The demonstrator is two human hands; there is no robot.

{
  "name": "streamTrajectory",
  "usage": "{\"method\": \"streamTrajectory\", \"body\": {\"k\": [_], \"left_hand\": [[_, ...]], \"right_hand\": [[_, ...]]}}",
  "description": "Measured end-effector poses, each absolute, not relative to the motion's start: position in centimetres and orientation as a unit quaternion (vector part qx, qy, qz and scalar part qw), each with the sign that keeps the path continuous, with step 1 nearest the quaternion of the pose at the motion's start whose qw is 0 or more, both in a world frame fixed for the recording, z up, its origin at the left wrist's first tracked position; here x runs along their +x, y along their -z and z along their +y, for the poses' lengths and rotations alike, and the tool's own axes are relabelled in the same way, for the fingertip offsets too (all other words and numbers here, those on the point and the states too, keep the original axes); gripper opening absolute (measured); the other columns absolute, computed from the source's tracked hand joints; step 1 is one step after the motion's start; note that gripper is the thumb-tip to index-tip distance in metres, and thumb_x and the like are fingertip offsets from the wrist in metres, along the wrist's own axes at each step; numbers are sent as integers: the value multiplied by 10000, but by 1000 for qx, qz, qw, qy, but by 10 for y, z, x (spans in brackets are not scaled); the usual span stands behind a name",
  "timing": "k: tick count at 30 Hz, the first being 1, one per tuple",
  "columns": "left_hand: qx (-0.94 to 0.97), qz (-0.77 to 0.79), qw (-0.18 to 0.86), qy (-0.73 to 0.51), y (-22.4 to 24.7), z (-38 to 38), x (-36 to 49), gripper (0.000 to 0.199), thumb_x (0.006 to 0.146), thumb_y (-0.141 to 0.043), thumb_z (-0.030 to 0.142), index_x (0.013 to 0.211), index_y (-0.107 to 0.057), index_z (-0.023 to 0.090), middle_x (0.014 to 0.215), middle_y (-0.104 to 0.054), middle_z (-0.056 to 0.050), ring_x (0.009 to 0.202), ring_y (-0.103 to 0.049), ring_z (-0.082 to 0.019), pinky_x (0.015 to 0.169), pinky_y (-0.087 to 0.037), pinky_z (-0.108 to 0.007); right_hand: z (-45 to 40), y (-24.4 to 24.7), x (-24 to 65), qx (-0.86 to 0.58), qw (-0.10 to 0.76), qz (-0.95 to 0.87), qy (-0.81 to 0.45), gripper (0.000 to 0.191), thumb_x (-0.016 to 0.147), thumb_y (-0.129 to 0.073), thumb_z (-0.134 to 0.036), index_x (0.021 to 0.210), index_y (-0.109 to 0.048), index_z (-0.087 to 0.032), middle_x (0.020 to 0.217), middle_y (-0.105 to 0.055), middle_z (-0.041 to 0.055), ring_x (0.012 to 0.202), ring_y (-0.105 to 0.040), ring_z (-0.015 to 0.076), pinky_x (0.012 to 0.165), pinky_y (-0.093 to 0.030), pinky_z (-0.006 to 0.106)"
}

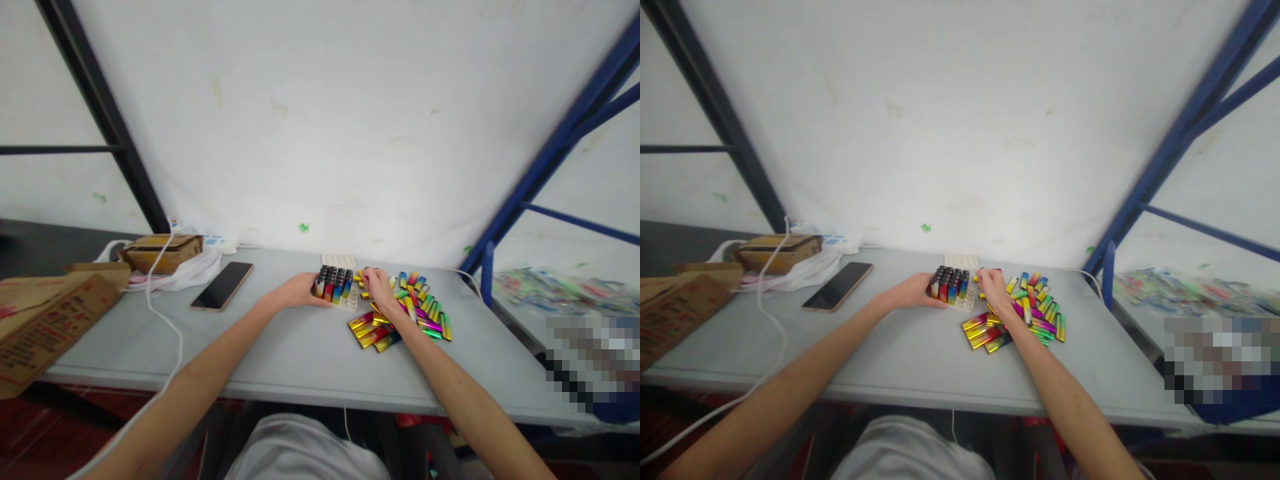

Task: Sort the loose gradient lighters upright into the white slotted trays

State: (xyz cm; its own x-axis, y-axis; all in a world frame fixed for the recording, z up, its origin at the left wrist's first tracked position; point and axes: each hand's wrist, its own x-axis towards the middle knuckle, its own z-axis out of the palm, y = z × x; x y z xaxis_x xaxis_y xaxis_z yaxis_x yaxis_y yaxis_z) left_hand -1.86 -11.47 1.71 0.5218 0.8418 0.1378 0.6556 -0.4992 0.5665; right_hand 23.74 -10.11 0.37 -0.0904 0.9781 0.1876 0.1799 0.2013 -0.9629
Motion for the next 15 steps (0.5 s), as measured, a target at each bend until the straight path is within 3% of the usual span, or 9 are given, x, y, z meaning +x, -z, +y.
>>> {"method": "streamTrajectory", "body": {"k": [9, 15], "left_hand": [[845, 449, 221, -191, -18, -114, -18, 695, 681, -818, 641, 1166, -679, 162, 1081, -769, -91, 907, -698, -268, 800, -511, -313], [842, 447, 232, -191, -19, -115, -18, 654, 677, -822, 622, 1137, -693, 176, 1037, -777, -64, 897, -699, -264, 781, -512, -304]], "right_hand": [[-102, -5, 237, -528, 494, -626, -291, 396, 825, -453, -455, 503, -370, -240, 474, -337, -34, 462, -300, 118, 461, -211, 263], [-105, -10, 239, -490, 493, -652, -304, 481, 882, -508, -588, 565, -417, -238, 478, -382, -32, 474, -360, 129, 446, -264, 262]]}}
